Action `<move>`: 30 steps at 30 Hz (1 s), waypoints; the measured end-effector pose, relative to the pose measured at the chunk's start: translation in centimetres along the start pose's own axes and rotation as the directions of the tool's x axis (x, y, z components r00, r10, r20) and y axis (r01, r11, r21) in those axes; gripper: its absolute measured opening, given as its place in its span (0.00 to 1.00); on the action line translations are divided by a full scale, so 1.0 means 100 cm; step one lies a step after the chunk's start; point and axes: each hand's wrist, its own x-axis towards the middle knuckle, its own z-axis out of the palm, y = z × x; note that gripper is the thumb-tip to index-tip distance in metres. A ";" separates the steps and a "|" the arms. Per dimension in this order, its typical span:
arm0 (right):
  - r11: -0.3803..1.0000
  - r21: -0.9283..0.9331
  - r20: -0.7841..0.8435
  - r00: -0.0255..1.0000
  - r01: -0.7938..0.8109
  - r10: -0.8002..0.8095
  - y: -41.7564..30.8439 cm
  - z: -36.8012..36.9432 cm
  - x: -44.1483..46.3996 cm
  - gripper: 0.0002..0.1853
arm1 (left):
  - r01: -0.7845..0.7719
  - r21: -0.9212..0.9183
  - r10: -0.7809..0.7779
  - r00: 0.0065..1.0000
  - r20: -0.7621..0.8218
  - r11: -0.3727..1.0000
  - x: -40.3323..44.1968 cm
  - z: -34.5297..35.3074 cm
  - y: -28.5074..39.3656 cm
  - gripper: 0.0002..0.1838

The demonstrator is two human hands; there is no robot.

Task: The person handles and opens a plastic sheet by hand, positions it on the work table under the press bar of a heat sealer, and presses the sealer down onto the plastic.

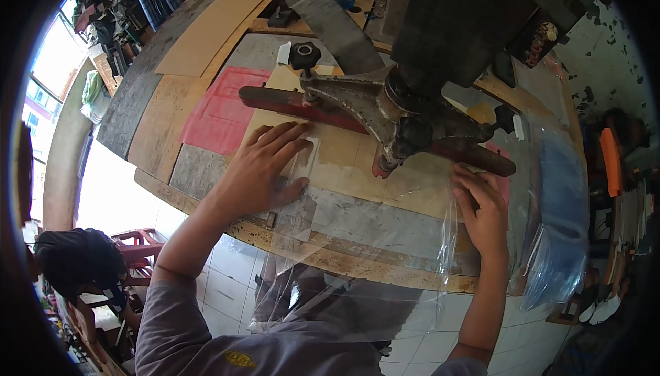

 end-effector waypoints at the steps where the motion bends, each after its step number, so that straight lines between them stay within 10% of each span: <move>1: 1.000 -0.013 0.001 1.000 0.002 -0.002 0.000 0.000 0.000 0.13 | -0.002 -0.001 0.002 1.000 -0.003 1.000 0.000 0.000 0.000 0.31; 30: 0.998 -0.022 -0.032 0.998 0.052 -0.053 0.013 0.000 -0.007 0.16 | -0.037 -0.017 0.036 0.997 -0.070 0.999 -0.003 0.002 0.001 0.28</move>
